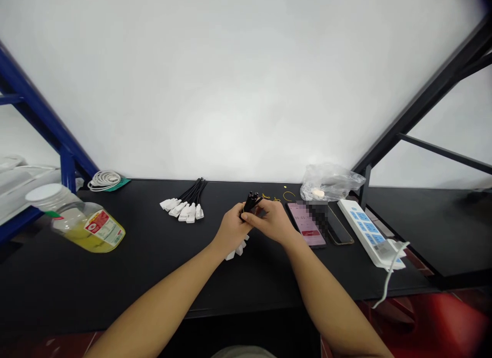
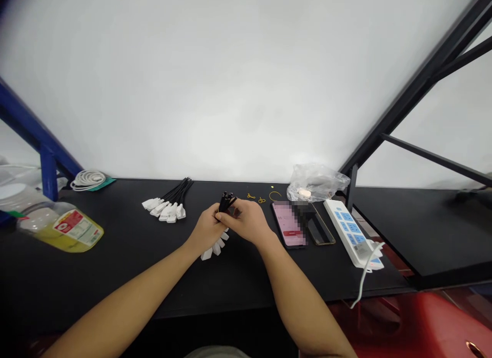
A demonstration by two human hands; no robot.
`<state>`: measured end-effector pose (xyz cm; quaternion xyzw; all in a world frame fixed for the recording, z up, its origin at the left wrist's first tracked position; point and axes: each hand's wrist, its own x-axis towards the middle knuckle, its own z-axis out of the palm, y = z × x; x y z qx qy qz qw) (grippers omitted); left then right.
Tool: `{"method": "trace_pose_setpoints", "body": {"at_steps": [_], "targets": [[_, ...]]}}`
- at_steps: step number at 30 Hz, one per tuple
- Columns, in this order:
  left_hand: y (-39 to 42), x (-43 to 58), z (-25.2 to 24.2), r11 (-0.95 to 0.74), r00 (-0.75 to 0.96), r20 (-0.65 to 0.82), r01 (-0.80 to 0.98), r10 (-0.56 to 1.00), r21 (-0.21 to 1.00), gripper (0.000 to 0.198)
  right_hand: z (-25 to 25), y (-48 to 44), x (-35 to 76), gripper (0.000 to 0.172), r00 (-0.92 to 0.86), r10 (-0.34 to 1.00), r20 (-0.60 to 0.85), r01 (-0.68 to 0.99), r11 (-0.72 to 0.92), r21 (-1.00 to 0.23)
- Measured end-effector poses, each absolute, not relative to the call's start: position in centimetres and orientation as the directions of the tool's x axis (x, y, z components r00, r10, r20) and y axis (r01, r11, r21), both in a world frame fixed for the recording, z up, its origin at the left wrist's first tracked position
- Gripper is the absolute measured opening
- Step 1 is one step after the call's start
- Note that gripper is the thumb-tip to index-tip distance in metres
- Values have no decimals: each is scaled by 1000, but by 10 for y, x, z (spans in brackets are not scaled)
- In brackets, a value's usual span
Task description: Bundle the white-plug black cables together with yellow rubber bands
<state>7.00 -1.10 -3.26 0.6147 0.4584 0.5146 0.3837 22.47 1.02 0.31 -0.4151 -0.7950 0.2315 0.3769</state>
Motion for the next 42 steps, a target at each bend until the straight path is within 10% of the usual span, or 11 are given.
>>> {"method": "trace_pose_setpoints", "body": {"at_steps": [15, 23, 27, 34, 42], "targets": [[-7, 63, -39, -204, 115, 214, -91, 970, 975, 37, 5, 24, 246, 44, -580, 814, -1, 276, 195, -941], [-14, 81, -34, -141, 114, 175, -260, 978, 955, 44, -11, 22, 233, 25, -700, 710, 78, -470, -376, -798], [-15, 84, -33, -154, 88, 181, -252, 980, 955, 44, -14, 17, 216, 6, -451, 891, 49, -664, -298, -686], [-16, 79, -38, -219, 110, 223, -44, 969, 975, 40, -16, 14, 194, 19, -70, 996, -52, -643, -85, -761], [-18, 70, -38, -369, 219, 326, 194, 920, 909, 34, -15, 11, 198, 42, 18, 986, 169, -492, 156, -857]]}}
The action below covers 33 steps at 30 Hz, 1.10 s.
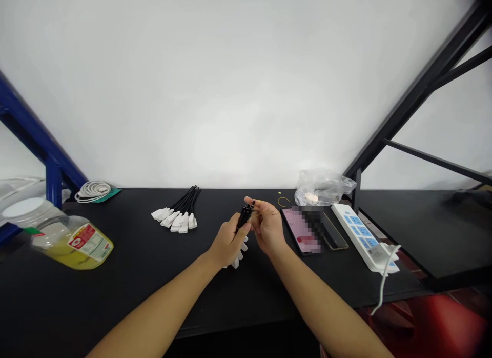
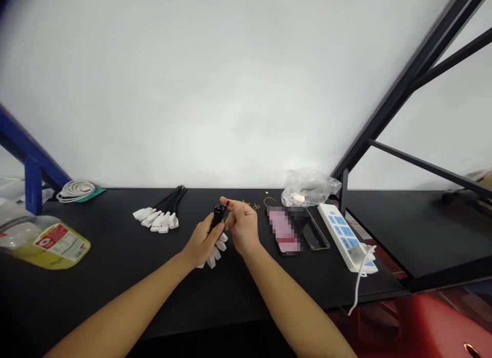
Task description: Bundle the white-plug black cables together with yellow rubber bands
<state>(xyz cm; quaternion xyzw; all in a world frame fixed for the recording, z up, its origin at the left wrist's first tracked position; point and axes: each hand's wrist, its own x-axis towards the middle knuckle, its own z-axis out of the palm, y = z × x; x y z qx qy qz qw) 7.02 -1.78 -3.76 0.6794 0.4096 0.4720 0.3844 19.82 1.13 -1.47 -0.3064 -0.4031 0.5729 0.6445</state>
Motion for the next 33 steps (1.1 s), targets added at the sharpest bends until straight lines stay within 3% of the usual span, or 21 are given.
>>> {"method": "trace_pose_setpoints", "body": {"at_steps": [3, 7, 9, 11, 13, 15, 19, 21, 24, 27, 30, 33], "targets": [[-18, 65, -32, -425, 333, 324, 294, 885, 856, 31, -11, 14, 214, 45, -84, 956, 280, -346, 236, -908], [-20, 66, -27, -467, 409, 306, 387, 860, 795, 29, 15, 6, 233, 27, -265, 878, 397, -39, 402, -915], [-19, 69, -29, -490, 421, 316, 414, 850, 767, 26, 32, -2, 234, 16, -357, 822, 444, 171, 525, -834], [-15, 70, -32, -511, 421, 344, 393, 839, 765, 21, 43, -8, 230, 5, -448, 753, 483, 373, 648, -664], [-12, 69, -35, -504, 389, 370, 339, 844, 794, 18, 43, -11, 223, 7, -496, 711, 499, 498, 703, -507], [-10, 67, -38, -465, 330, 365, 308, 870, 830, 14, 34, -9, 217, 18, -458, 702, 546, 509, 710, -486], [-16, 66, -41, -422, 252, 352, 332, 901, 844, 8, 7, -2, 213, 73, -278, 752, 598, 285, 659, -696], [-19, 67, -44, -466, 225, 413, 304, 883, 831, 12, 1, -2, 211, 84, -269, 765, 585, 196, 638, -745], [-18, 67, -46, -538, 183, 506, 247, 843, 806, 20, 1, -1, 206, 54, -424, 700, 575, 192, 690, -698], [-11, 63, -45, -526, 266, 460, 297, 847, 797, 25, 0, 4, 205, 27, -492, 687, 535, 209, 689, -694], [-5, 59, -44, -482, 400, 331, 371, 855, 794, 25, -7, 9, 210, 21, -510, 731, 453, 213, 617, -757], [-2, 57, -47, -494, 427, 329, 367, 842, 788, 30, -14, 10, 214, 21, -570, 726, 384, 195, 574, -795]]}}
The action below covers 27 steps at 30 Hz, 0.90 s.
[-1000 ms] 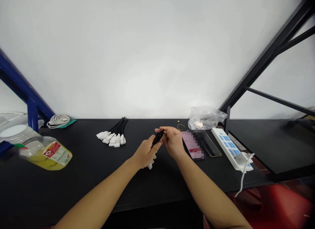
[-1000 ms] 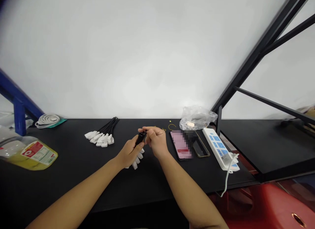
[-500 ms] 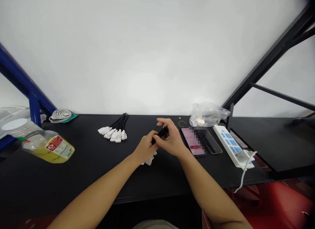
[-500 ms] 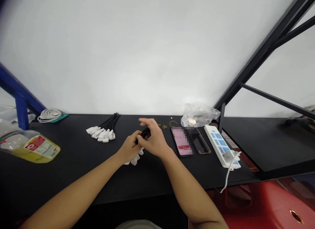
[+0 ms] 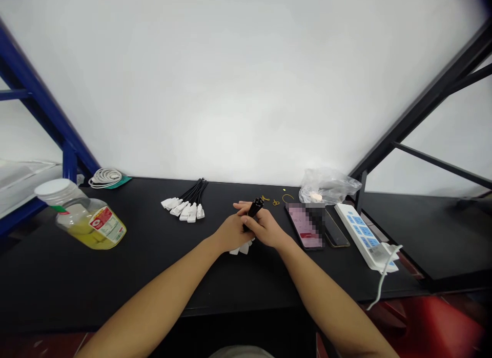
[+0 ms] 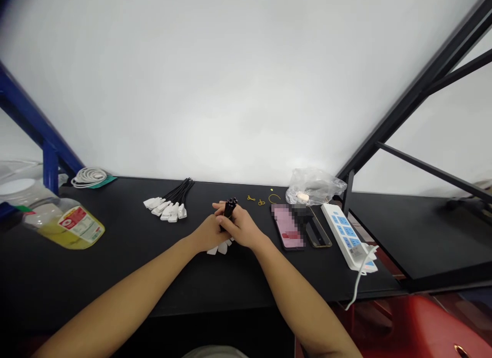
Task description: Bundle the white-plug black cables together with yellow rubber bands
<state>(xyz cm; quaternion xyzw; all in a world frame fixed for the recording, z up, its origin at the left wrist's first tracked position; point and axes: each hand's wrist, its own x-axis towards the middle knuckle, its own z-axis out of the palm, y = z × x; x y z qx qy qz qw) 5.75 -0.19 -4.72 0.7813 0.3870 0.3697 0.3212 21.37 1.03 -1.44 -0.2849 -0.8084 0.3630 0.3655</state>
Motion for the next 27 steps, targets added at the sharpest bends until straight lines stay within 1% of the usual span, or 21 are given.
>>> {"method": "trace_pose_setpoints", "body": {"at_steps": [2, 4, 6, 8, 10, 12, 14, 15, 16, 19, 21, 23, 25, 27], "targets": [[-1, 58, -50, -505, 412, 352, 357, 840, 786, 30, -16, 10, 213, 23, -583, 718, 379, 188, 573, -798], [0, 58, -51, -495, 370, 372, 331, 851, 803, 32, -15, 12, 211, 24, -553, 727, 406, 216, 596, -773], [3, 56, -49, -473, 298, 390, 296, 871, 830, 35, -12, 18, 208, 27, -488, 762, 427, 299, 605, -738], [8, 52, -48, -438, 249, 377, 270, 892, 858, 37, -10, 31, 204, 33, -401, 820, 408, 389, 556, -735], [12, 48, -47, -377, 239, 323, 238, 916, 895, 43, -10, 50, 200, 43, -291, 892, 346, 435, 445, -783], [15, 45, -48, -303, 245, 251, 203, 936, 931, 50, -13, 75, 195, 52, -173, 958, 227, 427, 280, -860], [16, 43, -50, -243, 198, 201, 219, 959, 945, 56, -17, 102, 191, 52, -100, 994, 42, 397, 78, -915], [16, 43, -50, -227, 161, 191, 251, 968, 941, 58, -19, 115, 190, 50, -71, 996, -52, 419, -17, -908], [16, 42, -51, -218, 122, 190, 292, 974, 931, 60, -21, 126, 190, 49, -61, 994, -86, 440, -50, -897], [17, 37, -47, -237, 59, 237, 463, 970, 854, 58, -26, 152, 196, 47, -40, 991, -131, 500, -94, -861], [20, 27, -41, -268, 41, 308, 609, 951, 747, 51, -28, 160, 204, 44, -30, 989, -147, 549, -106, -829], [23, 14, -35, -257, 12, 373, 746, 928, 614, 45, -31, 161, 212, 44, -23, 989, -146, 574, -106, -812], [27, -3, -29, -177, -35, 390, 850, 920, 496, 43, -32, 157, 219, 46, -14, 993, -117, 569, -88, -818], [30, -20, -27, -53, -86, 332, 919, 939, 390, 46, -31, 149, 224, 46, 4, 998, -58, 543, -51, -838]]}}
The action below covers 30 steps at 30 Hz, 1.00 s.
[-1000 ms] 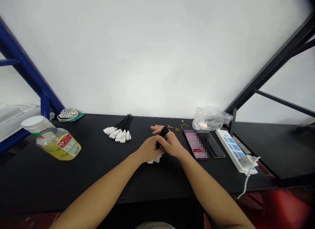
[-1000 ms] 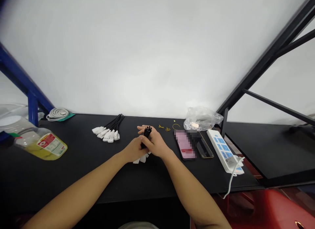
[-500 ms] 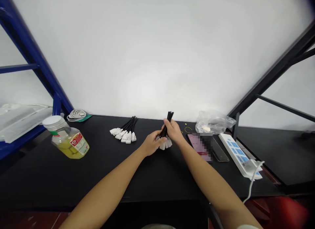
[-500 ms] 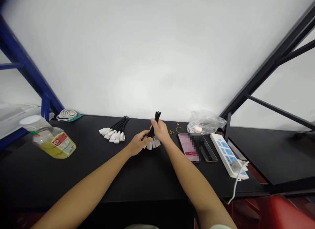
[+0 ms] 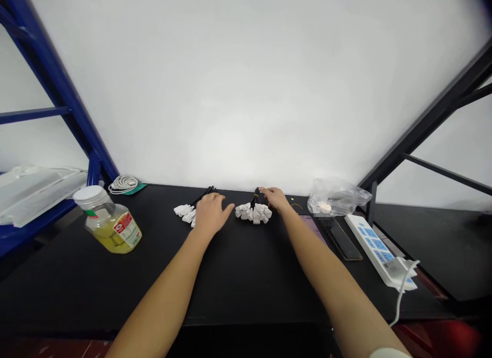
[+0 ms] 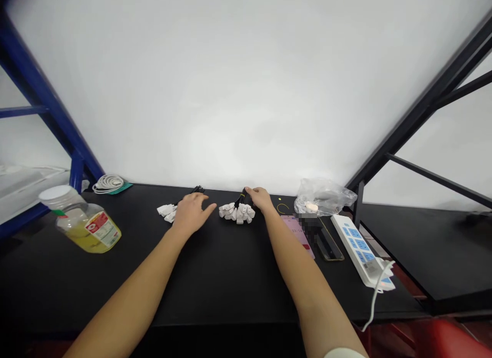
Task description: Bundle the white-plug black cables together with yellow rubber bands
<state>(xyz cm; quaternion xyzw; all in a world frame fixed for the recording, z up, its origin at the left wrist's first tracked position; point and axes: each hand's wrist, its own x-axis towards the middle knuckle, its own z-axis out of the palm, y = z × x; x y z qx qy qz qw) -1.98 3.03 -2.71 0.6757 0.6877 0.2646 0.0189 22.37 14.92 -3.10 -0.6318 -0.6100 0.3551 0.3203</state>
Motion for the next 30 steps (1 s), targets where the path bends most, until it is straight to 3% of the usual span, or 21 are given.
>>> {"method": "trace_pose_setpoints", "body": {"at_steps": [5, 8, 13, 18, 22, 24, 27, 30], "targets": [[33, -45, -31, 138, -160, 97, 969, 982, 207, 42, -24, 117, 236, 40, -62, 997, 43, 465, 67, -883], [33, -48, -32, 139, -161, 98, 970, 982, 197, 39, -24, 102, 250, 40, -144, 983, 111, 447, 165, -879], [34, -50, -29, 160, -181, 84, 965, 980, 206, 43, -33, 98, 276, 37, 2, 982, 189, 527, 160, -834], [33, -50, -26, 161, -181, 77, 963, 980, 217, 40, -36, 93, 289, 27, 12, 971, 237, 748, 149, -647], [31, -47, -23, 134, -159, 111, 969, 981, 205, 38, -30, 85, 293, 26, -26, 986, 165, 900, 95, -426], [29, -44, -21, 86, -145, 223, 963, 964, 257, 41, -31, 82, 291, 29, -16, 990, 138, 939, 62, -339], [27, -35, -18, -83, -139, 412, 875, 900, 477, 42, -38, 81, 281, 30, 11, 993, 113, 957, 23, -289], [23, -17, -20, -275, -142, 493, 684, 858, 676, 36, -43, 81, 266, 29, 18, 996, 91, 965, 7, -264]]}}
